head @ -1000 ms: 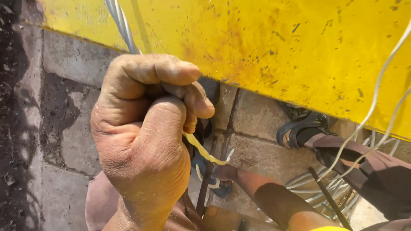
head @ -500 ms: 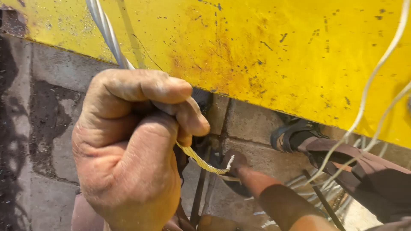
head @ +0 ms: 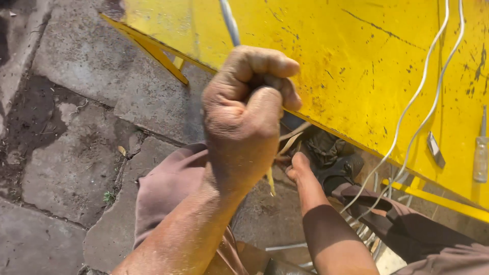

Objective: Twisting and braiding multiple thin metal wires together to create a thicker cable.

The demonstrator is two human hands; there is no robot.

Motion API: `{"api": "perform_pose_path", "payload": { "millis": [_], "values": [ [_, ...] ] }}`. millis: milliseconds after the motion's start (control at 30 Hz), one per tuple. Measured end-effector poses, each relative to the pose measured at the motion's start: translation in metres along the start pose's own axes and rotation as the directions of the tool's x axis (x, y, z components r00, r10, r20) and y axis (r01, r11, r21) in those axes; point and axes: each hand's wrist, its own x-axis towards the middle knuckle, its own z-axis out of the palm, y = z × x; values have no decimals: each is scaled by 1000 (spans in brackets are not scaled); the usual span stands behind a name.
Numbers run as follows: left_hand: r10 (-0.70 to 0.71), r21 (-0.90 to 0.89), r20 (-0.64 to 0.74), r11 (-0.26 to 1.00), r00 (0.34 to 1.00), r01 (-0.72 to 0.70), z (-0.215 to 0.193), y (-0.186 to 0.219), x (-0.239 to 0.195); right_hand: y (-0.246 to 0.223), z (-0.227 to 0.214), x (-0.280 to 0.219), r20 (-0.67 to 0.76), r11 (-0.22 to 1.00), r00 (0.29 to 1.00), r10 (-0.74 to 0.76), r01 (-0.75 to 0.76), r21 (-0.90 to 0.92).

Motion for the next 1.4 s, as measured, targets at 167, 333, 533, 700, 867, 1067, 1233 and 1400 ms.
{"api": "perform_pose_path", "payload": {
  "millis": [167,333,533,700,867,1067,1233,1400],
  "values": [
    [-73,83,3,994,997,72,-9,2,-6,17,38,-29,278,834,959,-55,197,-516],
    [-156,98,-206,979,966,179,-6,16,6,14,70,-36,334,690,929,-161,348,-634],
    [-198,84,-248,971,948,225,-10,13,12,17,99,-43,392,522,877,-278,481,-705],
    [-218,24,-240,973,946,230,-12,9,11,24,86,-55,410,367,831,-377,540,-757],
    [-89,117,-197,987,976,114,-14,8,11,14,50,-70,389,213,770,-505,548,-809],
    [-138,-7,-223,990,965,140,-18,6,3,26,50,-65,445,-2,656,-610,560,-829],
    [-162,63,-223,982,961,179,-27,7,7,-25,75,-111,579,-139,643,-502,601,-787],
    [-254,-63,-283,967,925,247,-14,-15,15,-69,101,-178,741,-60,492,-457,814,-577]
  ]
}}
